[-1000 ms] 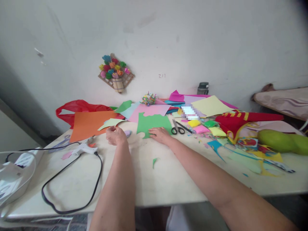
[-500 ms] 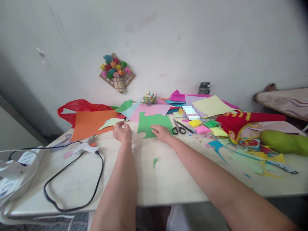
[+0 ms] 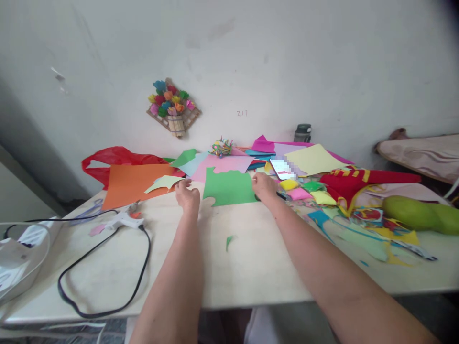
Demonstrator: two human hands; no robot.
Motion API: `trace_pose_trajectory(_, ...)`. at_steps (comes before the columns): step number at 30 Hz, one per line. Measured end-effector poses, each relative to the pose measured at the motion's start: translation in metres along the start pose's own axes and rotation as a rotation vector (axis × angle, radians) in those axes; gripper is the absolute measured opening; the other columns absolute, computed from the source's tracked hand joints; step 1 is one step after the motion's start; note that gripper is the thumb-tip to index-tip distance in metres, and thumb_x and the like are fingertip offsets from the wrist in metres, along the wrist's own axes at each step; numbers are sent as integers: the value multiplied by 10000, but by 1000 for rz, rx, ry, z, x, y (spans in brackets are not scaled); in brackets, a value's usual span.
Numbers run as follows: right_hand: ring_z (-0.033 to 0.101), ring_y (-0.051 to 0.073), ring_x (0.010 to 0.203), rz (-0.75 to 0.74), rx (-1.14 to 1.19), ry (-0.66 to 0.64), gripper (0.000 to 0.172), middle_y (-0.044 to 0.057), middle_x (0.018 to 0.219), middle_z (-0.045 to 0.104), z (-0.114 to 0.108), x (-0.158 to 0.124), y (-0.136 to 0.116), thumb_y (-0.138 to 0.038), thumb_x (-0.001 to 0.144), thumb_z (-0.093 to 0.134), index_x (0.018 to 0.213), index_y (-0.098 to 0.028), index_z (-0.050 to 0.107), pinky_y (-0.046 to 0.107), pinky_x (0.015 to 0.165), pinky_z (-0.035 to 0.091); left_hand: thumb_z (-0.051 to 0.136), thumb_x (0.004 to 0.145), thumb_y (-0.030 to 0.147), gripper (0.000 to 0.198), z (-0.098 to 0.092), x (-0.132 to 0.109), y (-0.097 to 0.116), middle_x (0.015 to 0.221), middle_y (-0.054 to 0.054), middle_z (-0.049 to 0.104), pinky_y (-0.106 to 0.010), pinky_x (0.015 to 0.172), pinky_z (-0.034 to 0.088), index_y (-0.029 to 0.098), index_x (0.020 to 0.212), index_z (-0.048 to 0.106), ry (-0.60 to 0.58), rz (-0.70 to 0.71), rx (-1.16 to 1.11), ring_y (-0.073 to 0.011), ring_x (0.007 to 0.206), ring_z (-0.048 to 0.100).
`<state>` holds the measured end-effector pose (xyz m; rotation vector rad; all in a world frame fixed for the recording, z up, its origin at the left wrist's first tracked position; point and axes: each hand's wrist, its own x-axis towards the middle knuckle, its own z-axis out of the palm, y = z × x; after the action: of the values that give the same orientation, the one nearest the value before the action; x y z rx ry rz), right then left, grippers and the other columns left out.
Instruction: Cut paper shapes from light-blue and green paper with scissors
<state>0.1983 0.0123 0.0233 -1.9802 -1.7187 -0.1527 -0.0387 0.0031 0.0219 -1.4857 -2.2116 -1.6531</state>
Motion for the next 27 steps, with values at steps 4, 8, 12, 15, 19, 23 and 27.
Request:
trace_pose_trajectory(4, 587, 265, 969, 100, -121, -111, 292, 161, 1026, 624, -9, 8, 21, -213, 771, 496, 1023, -149, 629, 334, 742, 436, 471, 630, 78, 305, 4, -3, 0, 996, -45, 576, -296, 824, 425, 201, 879, 597, -73, 60, 16, -163, 793, 577)
trace_pose_trajectory(8, 588, 273, 990, 199, -179, -241, 350, 191, 1030, 624, -16, 12, 34, -212, 739, 531, 1063, -115, 620, 341, 744, 453, 469, 652, 110, 270, 6, -4, 1, 957, -39, 618, -292, 796, 433, 198, 858, 621, -141, 88, 52, -161, 746, 587)
trace_pose_trajectory(12, 584, 257, 1008, 195, -189, -331, 387, 176, 1068, 614, -20, 13, 39, -215, 720, 558, 1094, -132, 604, 319, 755, 457, 490, 686, 164, 239, 9, -2, -2, 880, -38, 663, -288, 786, 432, 198, 870, 638, -226, 65, 87, -184, 826, 602)
trace_pose_trajectory(15, 579, 257, 1019, 167, -200, -333, 387, 176, 1069, 612, -20, 13, 40, -179, 719, 551, 1100, -128, 597, 318, 764, 454, 502, 697, 201, 237, 12, 0, -6, 858, -39, 678, -281, 770, 433, 208, 885, 646, -267, 56, 99, -188, 851, 608)
trace_pose_trajectory(19, 586, 266, 994, 161, -175, -285, 350, 179, 1042, 622, -23, 11, 39, -134, 728, 519, 1064, -112, 615, 325, 756, 455, 504, 692, 224, 246, 15, 1, -9, 846, -41, 683, -280, 743, 438, 216, 890, 650, -275, 56, 103, -192, 844, 614)
trace_pose_trajectory(23, 609, 254, 922, 243, -16, -70, 344, 171, 975, 639, -26, 12, 34, -118, 737, 505, 1064, -118, 611, 312, 718, 462, 498, 696, 238, 252, 16, 0, -8, 801, -34, 685, -269, 734, 441, 213, 903, 640, -274, 74, 51, -181, 816, 621)
trace_pose_trajectory(27, 626, 145, 596, 229, 659, -21, 421, 52, 766, 653, -19, 14, 19, -136, 762, 468, 1175, -183, 537, 236, 533, 470, 498, 706, 264, 246, 17, 0, -8, 784, -29, 686, -262, 734, 444, 210, 907, 630, -273, 80, 19, -173, 808, 625)
